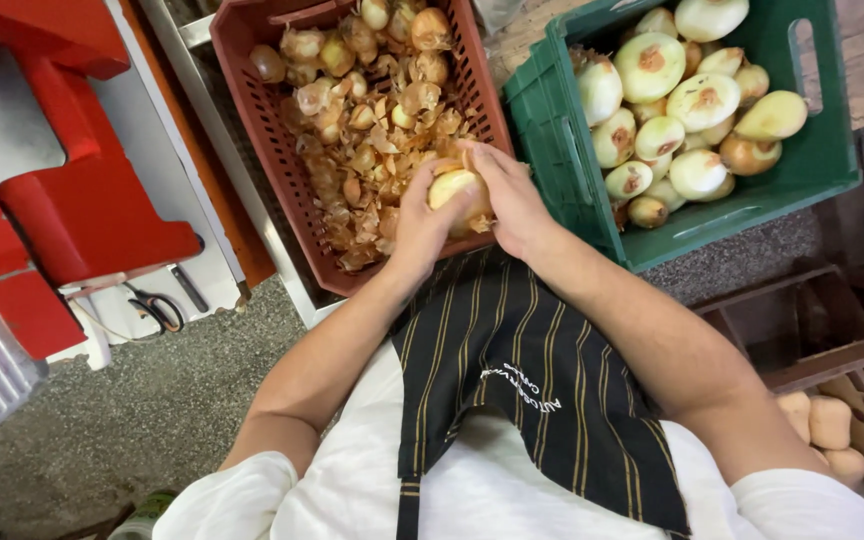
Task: The person peels the dry outer skins off several onions by hand, discarding the skins into a brown basket and placing the peeled onions into a green crate. The person handles the onions one by one, rotating them to remove all loose layers.
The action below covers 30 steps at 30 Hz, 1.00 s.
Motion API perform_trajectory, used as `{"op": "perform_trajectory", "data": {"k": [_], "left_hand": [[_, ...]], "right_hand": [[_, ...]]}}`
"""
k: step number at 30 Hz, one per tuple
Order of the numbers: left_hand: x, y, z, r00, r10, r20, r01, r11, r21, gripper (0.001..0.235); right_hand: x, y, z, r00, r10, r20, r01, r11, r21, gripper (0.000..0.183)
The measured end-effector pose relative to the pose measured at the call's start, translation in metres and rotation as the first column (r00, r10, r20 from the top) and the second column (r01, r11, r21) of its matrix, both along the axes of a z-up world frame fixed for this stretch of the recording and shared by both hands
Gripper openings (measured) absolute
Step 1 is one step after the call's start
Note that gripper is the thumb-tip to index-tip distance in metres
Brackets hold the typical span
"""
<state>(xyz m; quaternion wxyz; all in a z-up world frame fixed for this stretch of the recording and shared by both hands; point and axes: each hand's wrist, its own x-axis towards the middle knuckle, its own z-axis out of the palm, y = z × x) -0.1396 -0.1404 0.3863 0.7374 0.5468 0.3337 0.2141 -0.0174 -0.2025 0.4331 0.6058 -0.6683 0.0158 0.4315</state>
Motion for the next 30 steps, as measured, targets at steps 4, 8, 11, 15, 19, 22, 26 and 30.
{"op": "perform_trajectory", "data": {"k": [4, 8, 11, 15, 19, 22, 26, 30], "left_hand": [[0.009, 0.008, 0.024, 0.967, 0.233, -0.106, -0.254, 0.925, -0.281, 0.025], [0.009, 0.009, -0.006, 0.927, 0.358, -0.11, -0.375, 0.88, -0.291, 0.019], [0.014, 0.014, 0.024, 0.948, 0.314, -0.06, -0.317, 0.901, -0.295, 0.058], [0.007, 0.032, 0.033, 0.992, 0.122, -0.038, -0.125, 0.987, -0.101, 0.086], [0.003, 0.027, -0.006, 0.964, 0.223, -0.144, -0.222, 0.975, 0.022, 0.017], [0.001, 0.043, -0.048, 0.96, 0.225, -0.168, -0.216, 0.974, 0.071, 0.015], [-0.015, 0.053, -0.043, 0.95, 0.251, -0.184, -0.202, 0.947, 0.252, 0.011], [-0.023, 0.064, -0.026, 0.962, 0.187, -0.2, -0.089, 0.904, 0.419, 0.016]], "right_hand": [[-0.003, -0.006, 0.02, 0.955, 0.107, -0.276, -0.089, 0.993, 0.077, 0.036], [0.002, -0.027, -0.036, 0.909, 0.416, -0.007, -0.416, 0.909, -0.009, 0.086], [0.0, -0.017, -0.001, 0.834, 0.503, 0.229, -0.468, 0.863, -0.19, 0.098], [0.012, -0.03, -0.023, 0.631, 0.629, 0.454, -0.511, 0.778, -0.366, 0.11], [0.003, -0.034, -0.003, 0.596, 0.634, 0.492, -0.523, 0.772, -0.362, 0.105], [0.01, -0.031, -0.008, 0.612, 0.592, 0.525, -0.528, 0.799, -0.286, 0.104], [0.009, -0.037, -0.033, 0.871, 0.434, 0.229, -0.443, 0.896, -0.011, 0.08], [0.018, -0.043, -0.049, 0.954, 0.268, -0.136, -0.239, 0.951, 0.195, 0.048]]}}
